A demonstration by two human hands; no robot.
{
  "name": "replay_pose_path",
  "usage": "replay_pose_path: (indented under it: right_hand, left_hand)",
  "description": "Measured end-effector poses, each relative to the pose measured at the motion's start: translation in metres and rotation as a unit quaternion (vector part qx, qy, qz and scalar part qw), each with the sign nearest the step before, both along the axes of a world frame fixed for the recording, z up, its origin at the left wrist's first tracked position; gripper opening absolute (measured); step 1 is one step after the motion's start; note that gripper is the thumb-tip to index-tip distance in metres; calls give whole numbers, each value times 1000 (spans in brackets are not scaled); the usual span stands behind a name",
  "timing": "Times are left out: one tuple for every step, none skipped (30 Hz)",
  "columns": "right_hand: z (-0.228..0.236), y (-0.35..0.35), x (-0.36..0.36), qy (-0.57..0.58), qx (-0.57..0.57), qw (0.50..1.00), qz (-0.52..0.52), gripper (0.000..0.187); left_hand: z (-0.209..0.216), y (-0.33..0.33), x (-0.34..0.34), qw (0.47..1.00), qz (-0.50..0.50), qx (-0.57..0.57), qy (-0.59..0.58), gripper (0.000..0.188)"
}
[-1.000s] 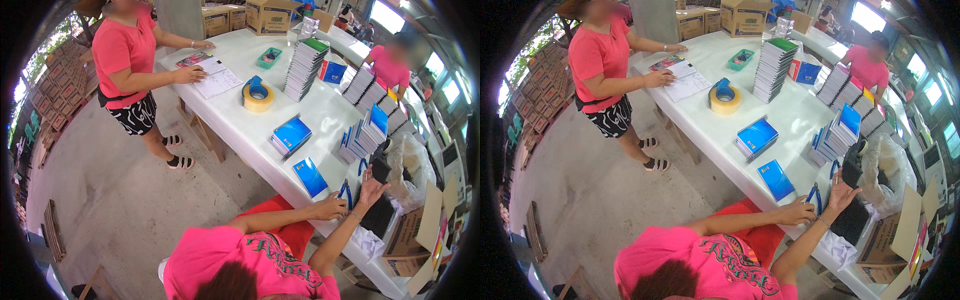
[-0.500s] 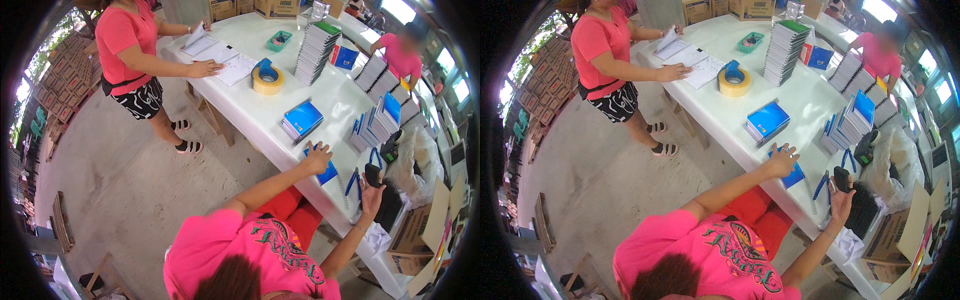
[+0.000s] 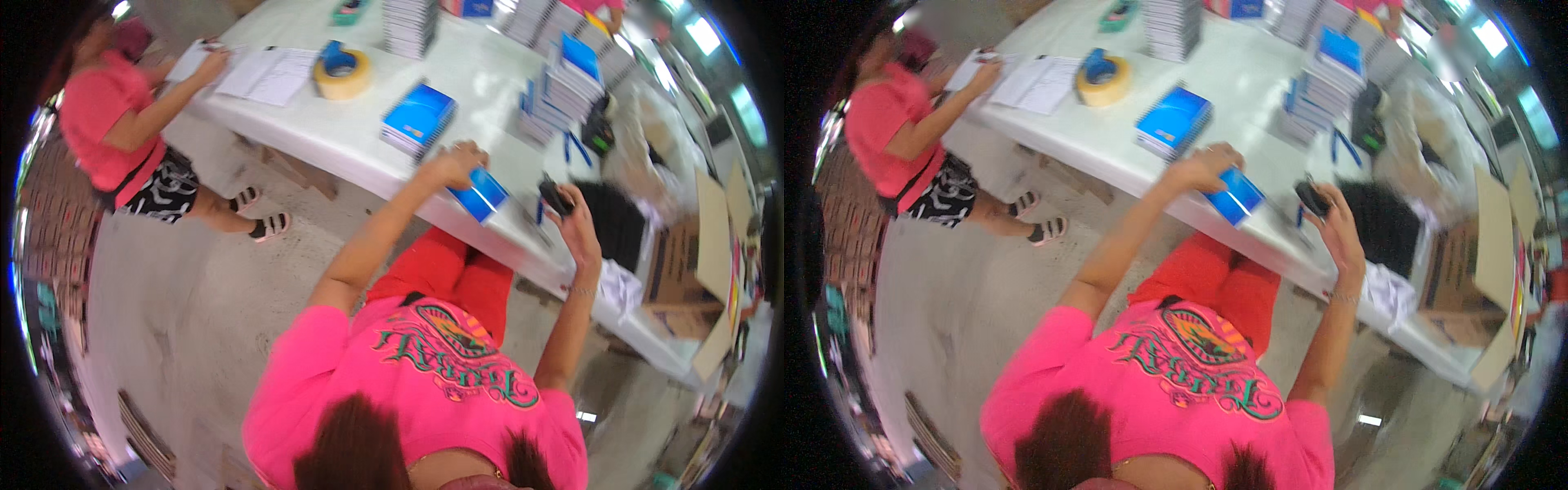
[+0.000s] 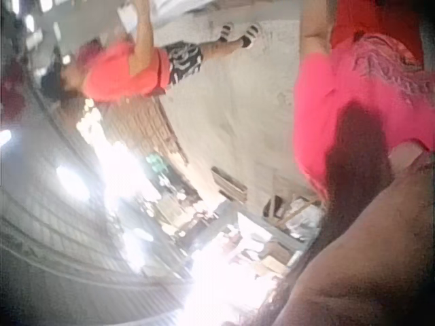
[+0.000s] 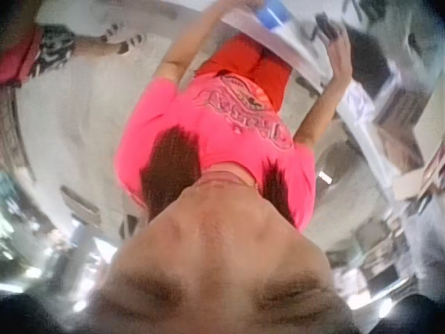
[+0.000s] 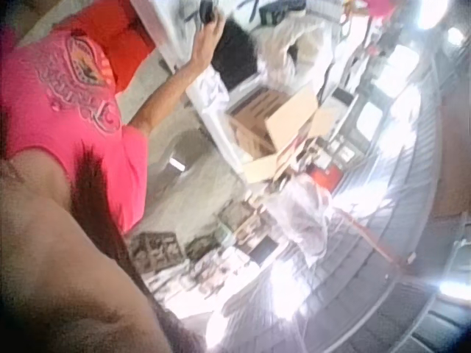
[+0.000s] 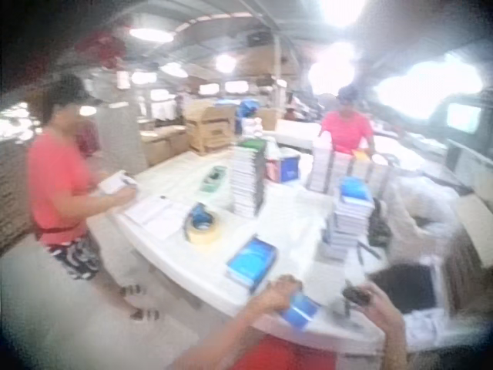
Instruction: The person repeatedly picks up a blue spiral notebook and a black spiral binding, inserts the binding into the notebook's edge, and places the assembled notebook into a stack. The person also briefly handles a roll of tape and a small black pouch on the table.
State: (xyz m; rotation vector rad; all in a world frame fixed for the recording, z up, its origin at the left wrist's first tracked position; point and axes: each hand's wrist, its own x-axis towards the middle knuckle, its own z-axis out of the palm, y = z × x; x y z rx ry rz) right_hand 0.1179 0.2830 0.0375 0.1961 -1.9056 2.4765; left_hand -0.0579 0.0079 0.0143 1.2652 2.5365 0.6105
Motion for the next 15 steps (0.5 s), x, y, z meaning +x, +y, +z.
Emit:
replay_pose_path:
  right_hand:
    - [-2, 0, -2, -12, -2, 1000, -5, 65]
    - [-3, -3, -3, -23, -5, 1000, -4, 64]
    - [0, -6, -3, -27, -4, 1000, 4, 64]
    - [4, -8, -1, -27, -3, 1000, 11, 64]
    - [6, -10, 0, -33, -4, 999, 19, 61]
    - [5, -12, -3, -37, -4, 999, 15, 60]
    - [5, -15, -4, -39, -4, 999, 14, 59]
    - [4, -19, -6, -40, -5, 999, 16, 58]
    - [-4, -15, -5, -48, 0, 999, -5, 54]
    - [-11, -11, -5, -61, -3, 998, -17, 51]
    - [-7, -16, -5, -70, 22, 997, -21, 51]
    - [-12, -15, -5, -60, 28, 998, -17, 57]
    - [-7, -21, -5, -44, 12, 999, 2, 66]
    - [0, -32, -4, -62, 6, 998, 1, 71]
    - [-4, -31, -5, -58, -2, 998, 14, 71]
  left_hand:
    - [1, -2, -3, 1000, -5, 13, 5, 54]
    - [-8, -3, -11, 999, -22, 27, 20, 55]
    - [-7, -6, -16, 998, -40, 53, -7, 54]
    - [14, -9, -10, 997, -46, 58, -32, 51]
    - [31, -9, -1, 996, -45, 69, -41, 47]
    - [40, -17, 1, 996, -29, 77, -47, 43]
    - [36, -19, -2, 990, -60, 126, -24, 40]
    - [27, -15, -4, 981, -87, 174, 2, 37]
    - [24, -12, -11, 969, -112, 219, 37, 34]
    - [21, -7, -11, 964, -112, 232, 58, 32]
    - [17, 0, -12, 960, -109, 244, 81, 30]
    - [17, 5, -15, 955, -129, 244, 104, 31]
    - [16, 8, -16, 954, -140, 245, 103, 30]
    - [16, 6, -10, 958, -109, 249, 93, 29]
    - [18, 7, -6, 961, -88, 250, 77, 27]
